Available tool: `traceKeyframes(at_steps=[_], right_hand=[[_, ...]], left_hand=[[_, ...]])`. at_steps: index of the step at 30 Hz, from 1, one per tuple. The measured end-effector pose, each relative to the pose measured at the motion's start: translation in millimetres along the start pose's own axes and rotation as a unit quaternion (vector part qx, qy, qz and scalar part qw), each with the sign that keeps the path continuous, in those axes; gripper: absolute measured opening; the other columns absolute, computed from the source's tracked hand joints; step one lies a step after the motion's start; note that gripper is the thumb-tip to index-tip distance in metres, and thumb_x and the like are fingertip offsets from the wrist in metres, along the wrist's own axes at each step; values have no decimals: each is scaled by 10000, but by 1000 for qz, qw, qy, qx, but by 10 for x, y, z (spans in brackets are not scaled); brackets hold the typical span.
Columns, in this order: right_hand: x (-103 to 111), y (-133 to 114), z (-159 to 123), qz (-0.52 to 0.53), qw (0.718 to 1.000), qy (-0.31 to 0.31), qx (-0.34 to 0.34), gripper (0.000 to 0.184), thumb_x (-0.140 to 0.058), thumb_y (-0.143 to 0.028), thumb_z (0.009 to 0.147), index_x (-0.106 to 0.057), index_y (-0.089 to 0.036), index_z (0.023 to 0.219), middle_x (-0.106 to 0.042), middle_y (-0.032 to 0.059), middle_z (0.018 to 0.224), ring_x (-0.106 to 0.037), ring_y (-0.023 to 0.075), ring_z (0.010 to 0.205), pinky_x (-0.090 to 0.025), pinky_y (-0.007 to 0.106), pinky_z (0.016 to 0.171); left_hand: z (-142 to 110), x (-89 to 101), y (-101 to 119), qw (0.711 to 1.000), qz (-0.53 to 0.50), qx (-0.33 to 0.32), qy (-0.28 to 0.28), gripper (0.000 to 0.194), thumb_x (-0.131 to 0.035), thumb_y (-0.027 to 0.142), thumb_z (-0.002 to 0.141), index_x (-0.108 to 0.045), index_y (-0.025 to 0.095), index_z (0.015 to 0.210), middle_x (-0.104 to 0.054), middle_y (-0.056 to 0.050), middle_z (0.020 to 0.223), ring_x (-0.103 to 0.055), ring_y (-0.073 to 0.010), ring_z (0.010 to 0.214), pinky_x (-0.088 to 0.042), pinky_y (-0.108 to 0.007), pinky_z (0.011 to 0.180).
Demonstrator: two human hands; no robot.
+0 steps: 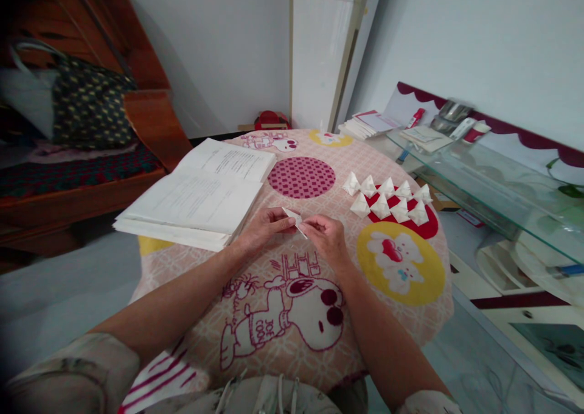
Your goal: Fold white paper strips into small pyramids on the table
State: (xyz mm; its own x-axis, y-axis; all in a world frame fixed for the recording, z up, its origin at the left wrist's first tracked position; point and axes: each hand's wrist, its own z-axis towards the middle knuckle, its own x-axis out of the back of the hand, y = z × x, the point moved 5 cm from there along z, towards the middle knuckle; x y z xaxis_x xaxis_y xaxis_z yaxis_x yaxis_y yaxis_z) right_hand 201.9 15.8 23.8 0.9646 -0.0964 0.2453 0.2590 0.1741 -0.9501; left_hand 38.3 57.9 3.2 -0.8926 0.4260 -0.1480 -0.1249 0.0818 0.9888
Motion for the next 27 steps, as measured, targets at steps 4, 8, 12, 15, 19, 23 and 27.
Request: traceKeyframes(at_steps=[4,8,12,15,19,23,27], right_hand=[[-15,-88,-24,-84,992,-8,89,161,-708,-375,826,-757,-228,782,-708,28,757,-617,184,706,-500,307,681],[-48,-102,-46,-124,985,-17,116,180,-656,-349,872,-752,-232,776,-694,31,744,-611,185,700,-480,306,678],[-72,-109,-58,-119,986,-31,111,197,-632,-346,886,-743,-220,783,-681,25,730,-594,174,672,-460,292,647],[-73,-99,-56,-107,989,-36,101,215,-625,-354,890,-740,-210,780,-668,20,712,-576,164,648,-441,283,617],[-68,-54,-55,-91,992,-33,81,231,-622,-371,884,-738,-203,775,-668,18,691,-570,159,617,-432,275,583],[-78,-36,-69,-97,991,-30,82,213,-602,-346,890,-750,-199,842,-697,23,714,-607,165,624,-457,272,588],[-90,-64,-81,-120,988,-28,95,221,-583,-329,895,-740,-192,823,-696,26,693,-619,163,610,-468,263,584]], left_hand=[[19,-6,-40,1000,12,1,-3,464,-834,496,705,-760,116,960,-737,-69,852,-643,-140,728,-505,-256,685],[11,-5,-40,1000,-2,4,3,527,-865,490,670,-765,111,1022,-747,-76,892,-659,-146,759,-517,-265,711],[-1,-14,-15,1000,4,8,-6,501,-863,481,680,-774,115,1010,-748,-69,869,-654,-134,732,-514,-249,688],[7,-22,-20,1000,6,12,-19,501,-861,488,681,-773,108,995,-750,-70,855,-655,-133,710,-524,-255,687],[21,-28,-39,999,2,7,-33,483,-849,495,689,-767,100,955,-751,-78,861,-667,-140,718,-542,-265,708],[14,-48,-36,999,23,6,-49,412,-819,473,728,-761,107,910,-750,-82,860,-681,-153,737,-547,-260,702],[15,-58,-36,998,35,2,-45,368,-787,444,762,-756,109,909,-751,-84,859,-685,-151,732,-555,-256,698]])
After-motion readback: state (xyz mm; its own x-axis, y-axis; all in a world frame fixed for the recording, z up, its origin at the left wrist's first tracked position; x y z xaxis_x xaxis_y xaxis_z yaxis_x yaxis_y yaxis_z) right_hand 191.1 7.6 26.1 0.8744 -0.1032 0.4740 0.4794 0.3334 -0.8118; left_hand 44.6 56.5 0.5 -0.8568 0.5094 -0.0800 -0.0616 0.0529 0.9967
